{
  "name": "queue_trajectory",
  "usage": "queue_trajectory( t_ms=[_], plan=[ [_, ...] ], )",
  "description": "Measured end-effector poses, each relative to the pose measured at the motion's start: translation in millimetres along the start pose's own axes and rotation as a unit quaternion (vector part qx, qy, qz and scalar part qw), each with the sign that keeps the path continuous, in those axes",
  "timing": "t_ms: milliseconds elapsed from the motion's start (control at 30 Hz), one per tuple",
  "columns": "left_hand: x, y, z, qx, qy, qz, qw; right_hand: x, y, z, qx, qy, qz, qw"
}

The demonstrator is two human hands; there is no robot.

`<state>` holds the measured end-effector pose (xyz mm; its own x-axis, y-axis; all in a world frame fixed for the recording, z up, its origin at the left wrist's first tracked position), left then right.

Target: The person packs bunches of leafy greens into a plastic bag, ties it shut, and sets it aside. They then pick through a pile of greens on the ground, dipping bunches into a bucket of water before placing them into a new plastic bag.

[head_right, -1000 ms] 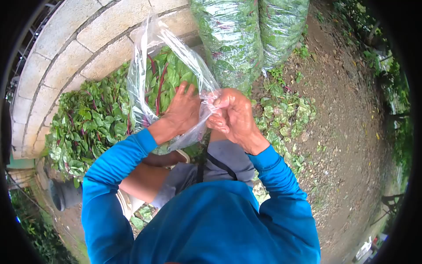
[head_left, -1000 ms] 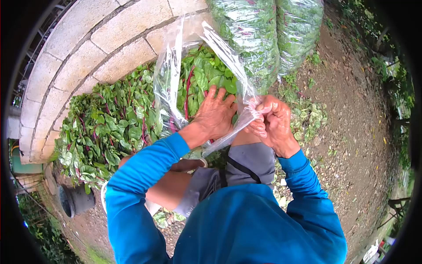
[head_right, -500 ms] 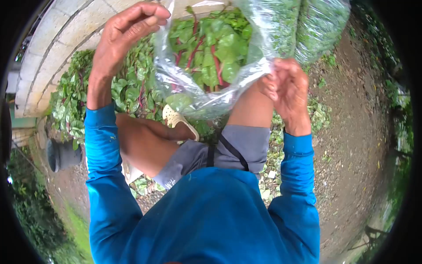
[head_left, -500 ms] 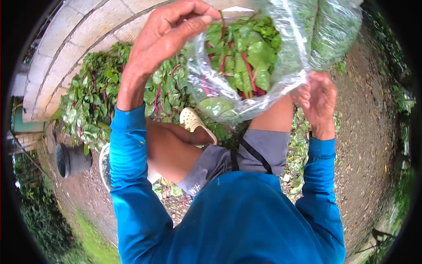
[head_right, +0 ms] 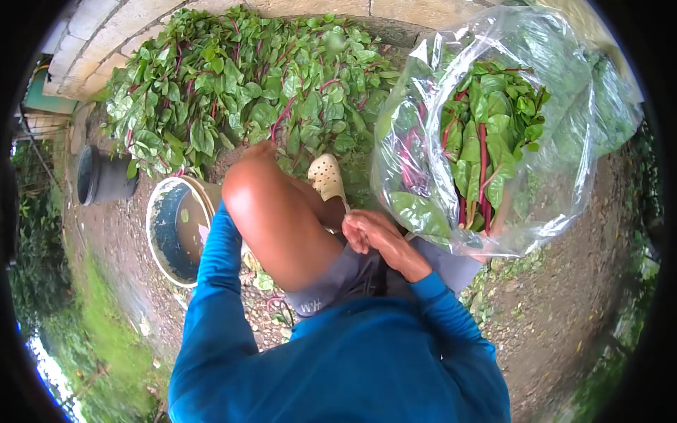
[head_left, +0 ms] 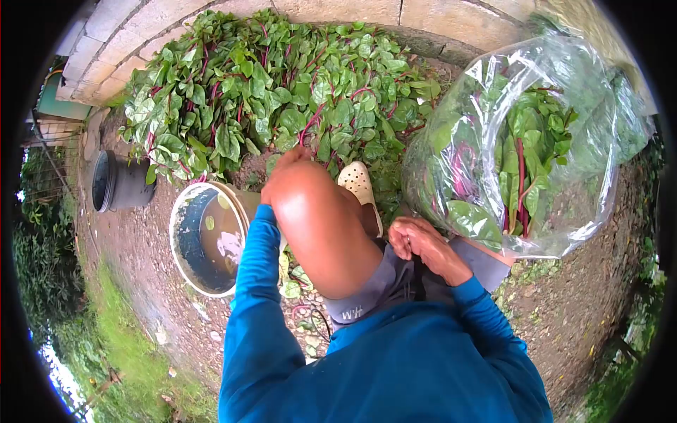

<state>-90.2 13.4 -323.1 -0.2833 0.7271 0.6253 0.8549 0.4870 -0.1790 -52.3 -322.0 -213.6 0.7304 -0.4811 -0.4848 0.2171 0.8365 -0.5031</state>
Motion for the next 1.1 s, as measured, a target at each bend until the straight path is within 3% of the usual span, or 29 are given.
queue_trajectory(
  t_ms=[33, 67, 133, 167, 200, 267, 467, 567, 700, 767, 833, 900, 967, 1033, 1100],
  plan=[
    [-14, -5, 6, -0.001, -0.002, 0.003, 1.000, 6, 21, -2, 0.005, -0.006, -0.021, 1.000],
    [-30, -9, 13, 0.020, -0.089, 0.010, 0.996, 8, 41, -3, 0.003, -0.007, -0.025, 1.000],
    [-64, 3, 22, 0.044, -0.181, 0.020, 0.982, 25, 76, -24, -0.111, -0.019, -0.112, 0.987],
    [-75, 17, 26, 0.053, 0.020, 0.017, 0.998, 31, 91, -33, -0.115, -0.020, -0.115, 0.986],
    [-81, 30, 27, 0.059, 0.221, 0.013, 0.973, 41, 106, -44, -0.116, 0.009, -0.137, 0.984],
    [-92, 46, 9, 0.057, 0.233, 0.002, 0.971, 57, 131, -60, -0.133, 0.035, -0.193, 0.972],
    [-116, 93, -13, 0.010, 0.301, -0.085, 0.950, 74, 178, -96, -0.147, 0.066, -0.235, 0.959],
    [-130, 113, -5, 0.021, 0.325, -0.077, 0.942, 66, 187, -84, -0.081, 0.060, -0.214, 0.972],
    [-134, 129, 9, 0.036, 0.317, -0.105, 0.942, 68, 200, -75, -0.099, 0.058, -0.224, 0.968],
    [-126, 131, 0, 0.054, 0.328, -0.075, 0.940, 79, 210, -74, -0.102, 0.039, -0.252, 0.962],
    [-123, 138, 8, 0.054, 0.269, -0.030, 0.961, 88, 220, -70, -0.097, 0.042, -0.265, 0.958],
    [-101, 142, 3, 0.013, 0.292, -0.074, 0.954, 94, 230, -66, -0.089, 0.048, -0.278, 0.955],
    [-98, 154, 33, 0.054, 0.116, 0.071, 0.989, 100, 235, -61, -0.073, 0.072, -0.305, 0.947],
    [-74, 161, 32, -0.032, 0.008, 0.023, 0.999, 101, 242, -56, -0.061, 0.083, -0.303, 0.948],
    [-70, 156, 61, 0.087, -0.140, 0.063, 0.984, 106, 251, -56, -0.035, 0.112, -0.323, 0.939]
  ],
)
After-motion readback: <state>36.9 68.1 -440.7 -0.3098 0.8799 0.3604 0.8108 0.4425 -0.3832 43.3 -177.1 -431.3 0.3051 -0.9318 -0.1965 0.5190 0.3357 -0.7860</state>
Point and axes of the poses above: each hand's wrist, its own y-axis towards the middle knuckle, its own x-axis out of the back of the hand, z = x × y, the point moved 8 cm from there along y, towards the middle knuckle, and after that the axes turned 7 degrees about -x, right-handed, at the moved point
